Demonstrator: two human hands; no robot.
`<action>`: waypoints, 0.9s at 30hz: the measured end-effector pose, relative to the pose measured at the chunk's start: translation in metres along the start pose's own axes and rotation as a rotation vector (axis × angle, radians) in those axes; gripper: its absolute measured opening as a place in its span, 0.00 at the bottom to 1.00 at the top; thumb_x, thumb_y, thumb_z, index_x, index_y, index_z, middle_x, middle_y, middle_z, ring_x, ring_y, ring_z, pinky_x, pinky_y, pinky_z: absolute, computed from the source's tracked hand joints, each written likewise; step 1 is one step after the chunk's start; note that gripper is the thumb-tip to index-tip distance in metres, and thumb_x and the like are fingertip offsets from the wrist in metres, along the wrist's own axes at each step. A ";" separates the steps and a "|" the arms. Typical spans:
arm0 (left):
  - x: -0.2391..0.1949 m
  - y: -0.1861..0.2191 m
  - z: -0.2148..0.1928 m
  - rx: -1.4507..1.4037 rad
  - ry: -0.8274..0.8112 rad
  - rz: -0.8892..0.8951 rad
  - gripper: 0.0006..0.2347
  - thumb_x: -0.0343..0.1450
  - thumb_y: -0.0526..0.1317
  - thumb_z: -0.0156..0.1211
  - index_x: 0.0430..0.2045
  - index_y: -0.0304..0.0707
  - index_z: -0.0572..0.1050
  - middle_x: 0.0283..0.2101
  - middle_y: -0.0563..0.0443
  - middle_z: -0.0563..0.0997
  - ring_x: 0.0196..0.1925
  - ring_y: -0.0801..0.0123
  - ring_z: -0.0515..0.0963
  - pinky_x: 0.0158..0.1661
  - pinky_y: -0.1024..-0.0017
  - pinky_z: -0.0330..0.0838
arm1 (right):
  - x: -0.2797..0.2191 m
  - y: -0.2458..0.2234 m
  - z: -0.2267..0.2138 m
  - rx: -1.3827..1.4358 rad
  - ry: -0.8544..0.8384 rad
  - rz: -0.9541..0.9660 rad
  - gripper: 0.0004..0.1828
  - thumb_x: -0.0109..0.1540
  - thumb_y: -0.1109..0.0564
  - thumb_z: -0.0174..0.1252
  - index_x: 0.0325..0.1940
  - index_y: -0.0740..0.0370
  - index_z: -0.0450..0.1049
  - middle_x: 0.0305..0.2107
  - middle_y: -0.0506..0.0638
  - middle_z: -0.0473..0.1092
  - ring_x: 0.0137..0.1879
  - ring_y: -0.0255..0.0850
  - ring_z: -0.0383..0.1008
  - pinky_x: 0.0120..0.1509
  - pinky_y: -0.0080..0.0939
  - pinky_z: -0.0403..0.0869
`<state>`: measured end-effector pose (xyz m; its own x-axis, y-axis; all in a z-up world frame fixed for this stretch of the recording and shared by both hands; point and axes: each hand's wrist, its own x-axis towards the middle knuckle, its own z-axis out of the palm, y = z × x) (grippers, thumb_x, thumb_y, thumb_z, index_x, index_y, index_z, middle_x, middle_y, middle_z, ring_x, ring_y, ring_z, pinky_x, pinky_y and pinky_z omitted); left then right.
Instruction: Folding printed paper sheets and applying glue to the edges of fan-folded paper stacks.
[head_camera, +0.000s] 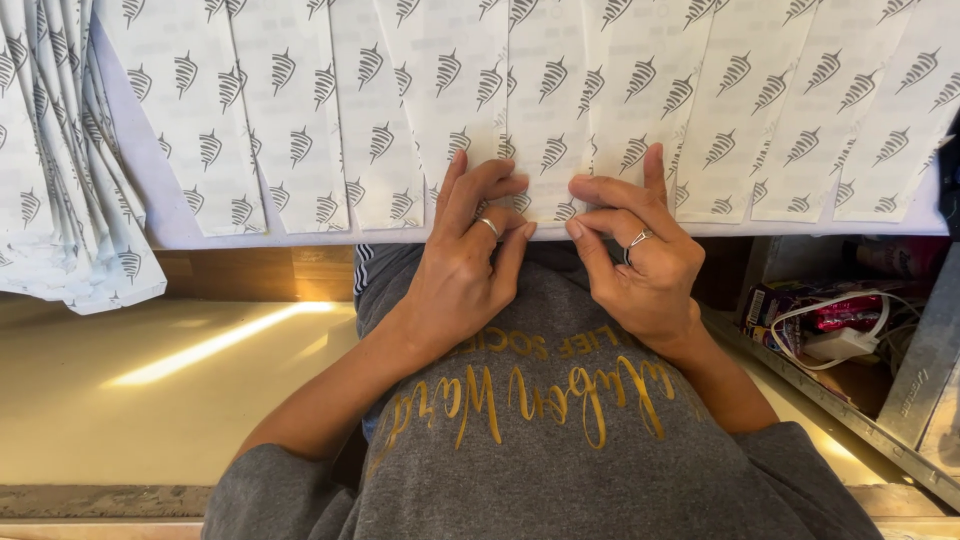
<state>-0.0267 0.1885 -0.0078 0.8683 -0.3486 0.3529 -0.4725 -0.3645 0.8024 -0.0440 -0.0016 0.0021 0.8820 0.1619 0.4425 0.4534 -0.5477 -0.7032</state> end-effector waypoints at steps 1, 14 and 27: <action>0.001 0.001 0.001 0.001 -0.001 0.000 0.04 0.76 0.26 0.57 0.31 0.25 0.71 0.56 0.32 0.71 0.58 0.52 0.79 0.73 0.40 0.51 | 0.001 -0.001 0.000 0.001 0.000 0.000 0.03 0.64 0.74 0.65 0.36 0.77 0.77 0.46 0.69 0.76 0.49 0.52 0.81 0.84 0.65 0.53; 0.006 0.010 0.002 -0.031 0.011 -0.149 0.04 0.73 0.26 0.56 0.36 0.29 0.69 0.51 0.35 0.71 0.59 0.53 0.75 0.73 0.42 0.48 | 0.008 -0.004 0.001 -0.029 -0.012 0.074 0.09 0.63 0.73 0.70 0.43 0.73 0.77 0.45 0.63 0.75 0.52 0.49 0.78 0.85 0.64 0.51; 0.005 0.000 0.021 0.271 0.083 0.031 0.11 0.77 0.37 0.62 0.44 0.24 0.71 0.48 0.35 0.77 0.56 0.53 0.76 0.66 0.52 0.55 | 0.008 -0.008 -0.004 -0.027 -0.025 0.089 0.06 0.65 0.76 0.63 0.43 0.74 0.78 0.44 0.63 0.76 0.52 0.47 0.79 0.85 0.62 0.55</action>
<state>-0.0255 0.1686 -0.0165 0.8567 -0.2953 0.4229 -0.5128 -0.5761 0.6365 -0.0414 0.0005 0.0135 0.9216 0.1320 0.3651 0.3701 -0.5826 -0.7236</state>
